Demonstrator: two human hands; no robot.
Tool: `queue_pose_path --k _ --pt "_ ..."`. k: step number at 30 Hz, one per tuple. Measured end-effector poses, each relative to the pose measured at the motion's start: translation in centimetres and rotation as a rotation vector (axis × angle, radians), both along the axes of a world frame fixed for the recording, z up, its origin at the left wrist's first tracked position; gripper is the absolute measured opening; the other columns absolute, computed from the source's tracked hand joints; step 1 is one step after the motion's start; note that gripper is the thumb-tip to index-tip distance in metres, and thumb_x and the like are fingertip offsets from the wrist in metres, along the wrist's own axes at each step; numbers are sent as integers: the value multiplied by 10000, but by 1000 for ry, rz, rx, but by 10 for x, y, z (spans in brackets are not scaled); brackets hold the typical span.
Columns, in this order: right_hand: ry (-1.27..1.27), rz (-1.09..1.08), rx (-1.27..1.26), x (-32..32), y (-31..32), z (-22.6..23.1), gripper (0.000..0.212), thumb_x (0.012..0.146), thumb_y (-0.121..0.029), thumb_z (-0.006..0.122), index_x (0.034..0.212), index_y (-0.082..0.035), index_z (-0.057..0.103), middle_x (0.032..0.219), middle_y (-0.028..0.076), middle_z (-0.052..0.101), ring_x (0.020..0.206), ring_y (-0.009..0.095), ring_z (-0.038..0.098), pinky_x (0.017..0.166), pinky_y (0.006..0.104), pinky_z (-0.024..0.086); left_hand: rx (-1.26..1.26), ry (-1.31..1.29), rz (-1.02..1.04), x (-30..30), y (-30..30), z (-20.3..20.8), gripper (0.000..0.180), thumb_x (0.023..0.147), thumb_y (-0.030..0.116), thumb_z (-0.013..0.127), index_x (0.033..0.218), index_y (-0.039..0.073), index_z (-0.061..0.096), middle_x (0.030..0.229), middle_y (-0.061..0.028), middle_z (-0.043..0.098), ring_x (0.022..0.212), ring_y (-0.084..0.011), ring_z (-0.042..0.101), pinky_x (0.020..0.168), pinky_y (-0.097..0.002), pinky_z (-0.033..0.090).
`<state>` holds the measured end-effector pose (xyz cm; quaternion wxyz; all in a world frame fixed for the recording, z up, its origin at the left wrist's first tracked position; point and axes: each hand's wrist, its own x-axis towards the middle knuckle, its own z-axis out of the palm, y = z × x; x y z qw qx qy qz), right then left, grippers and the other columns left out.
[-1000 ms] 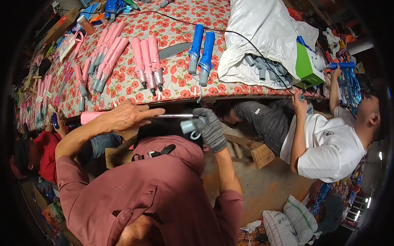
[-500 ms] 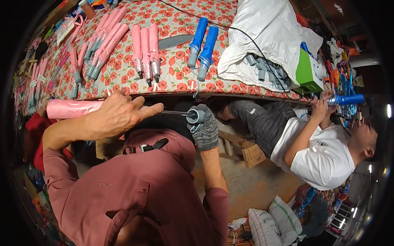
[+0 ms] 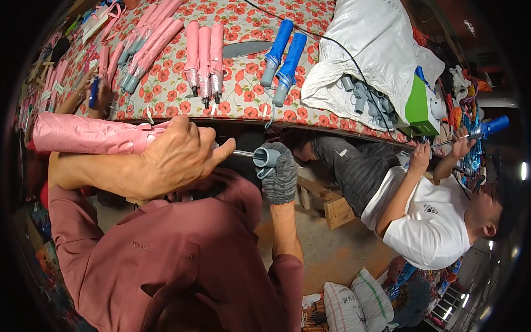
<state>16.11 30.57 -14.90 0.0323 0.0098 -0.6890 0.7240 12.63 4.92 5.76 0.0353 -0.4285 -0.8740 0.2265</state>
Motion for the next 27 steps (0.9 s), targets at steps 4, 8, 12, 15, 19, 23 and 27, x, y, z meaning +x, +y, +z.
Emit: queue_pose_path --k 4,8,12,15,19,23,27 --pt "-180 141 -332 -10 19 37 445 915 -239 722 1300 -32 636 1275 154 683 1072 245 673 774 330 602 195 -18 -53 -8 -11 -11 338 943 156 562 1276 97 570 755 -76 524 545 -193 533 554 -369 398" --pt "-80 86 -191 -16 23 43 494 882 -195 737 1330 -21 627 1266 161 694 1047 246 687 767 318 610 338 -194 -80 -27 -21 -23 374 946 156 562 1314 87 563 767 -74 538 541 -221 551 525 -391 408" --pt "-64 84 -114 -15 13 70 466 883 -147 730 1319 -10 642 1250 166 701 1001 245 697 752 304 614 449 -348 -60 -25 -32 -50 398 955 163 567 1347 98 561 769 -68 550 537 -242 565 500 -405 418" --pt "-57 76 -86 -19 12 85 422 896 -113 717 1299 -3 661 1237 170 704 964 242 702 739 294 617 506 -426 -62 -33 -36 -61 410 963 170 572 1368 113 562 768 -62 558 533 -254 573 484 -411 424" --pt "-29 225 266 -23 23 85 420 895 -93 713 1304 -16 656 1208 158 705 942 224 692 710 283 597 602 -422 -70 -32 -39 -60 234 941 169 572 1164 103 603 732 -73 575 472 -275 556 424 -409 404" --pt "-212 255 50 -38 23 71 370 919 -85 680 1282 -20 648 1132 163 705 885 200 687 692 272 576 522 -302 -45 -21 -34 -60 232 943 171 573 1164 105 595 747 -77 581 478 -281 552 433 -409 409" --pt "-272 300 -87 -44 13 68 304 949 -109 644 1238 -14 635 1042 162 696 790 172 672 638 258 549 496 -238 -24 -26 -38 -59 230 947 170 566 1166 103 586 752 -82 583 489 -284 551 448 -412 417"
